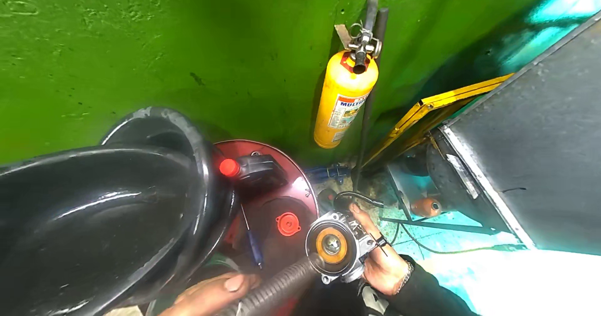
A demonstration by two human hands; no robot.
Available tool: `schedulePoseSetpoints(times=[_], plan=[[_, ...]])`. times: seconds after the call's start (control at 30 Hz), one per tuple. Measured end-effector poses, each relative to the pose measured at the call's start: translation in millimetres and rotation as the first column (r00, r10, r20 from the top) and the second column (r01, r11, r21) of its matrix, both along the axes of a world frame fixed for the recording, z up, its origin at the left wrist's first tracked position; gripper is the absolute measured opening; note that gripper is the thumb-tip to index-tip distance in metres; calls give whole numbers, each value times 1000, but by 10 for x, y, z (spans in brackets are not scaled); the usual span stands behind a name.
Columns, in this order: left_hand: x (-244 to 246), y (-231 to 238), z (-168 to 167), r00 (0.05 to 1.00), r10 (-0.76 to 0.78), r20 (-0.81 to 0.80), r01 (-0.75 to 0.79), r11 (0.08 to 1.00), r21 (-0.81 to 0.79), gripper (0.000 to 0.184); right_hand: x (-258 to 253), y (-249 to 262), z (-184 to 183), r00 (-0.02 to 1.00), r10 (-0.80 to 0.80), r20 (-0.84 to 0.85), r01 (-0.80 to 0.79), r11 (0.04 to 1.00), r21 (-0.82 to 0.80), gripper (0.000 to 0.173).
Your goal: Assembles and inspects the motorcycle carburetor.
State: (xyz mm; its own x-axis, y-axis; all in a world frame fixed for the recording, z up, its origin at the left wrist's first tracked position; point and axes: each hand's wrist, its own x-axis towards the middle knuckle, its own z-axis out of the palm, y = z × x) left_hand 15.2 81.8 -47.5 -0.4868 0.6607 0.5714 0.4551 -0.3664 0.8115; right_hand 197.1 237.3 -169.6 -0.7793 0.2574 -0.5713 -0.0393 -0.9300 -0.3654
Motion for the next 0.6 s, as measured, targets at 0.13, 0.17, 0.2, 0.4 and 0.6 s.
schedulePoseSetpoints(times=[0.13,0.17,0.2,0.4,0.6], plan=[[107,146,-82,1000,-4,2,4,1000,1,60,-47,-29,83,999,44,13,-45,999,20,57],[116,165,-116,1000,-12,-3,12,1000,-5,60,-51,-38,103,999,47,15,-48,999,26,56],[123,180,-145,1000,-19,-8,19,1000,-9,60,-55,-44,115,999,49,15,-50,998,29,56],[174,199,-243,999,-20,-38,19,999,-28,59,-74,-63,109,999,44,-30,-43,999,24,55],[205,195,-402,978,-2,-208,-34,985,-168,53,-94,-81,103,996,73,-49,-71,997,24,56]])
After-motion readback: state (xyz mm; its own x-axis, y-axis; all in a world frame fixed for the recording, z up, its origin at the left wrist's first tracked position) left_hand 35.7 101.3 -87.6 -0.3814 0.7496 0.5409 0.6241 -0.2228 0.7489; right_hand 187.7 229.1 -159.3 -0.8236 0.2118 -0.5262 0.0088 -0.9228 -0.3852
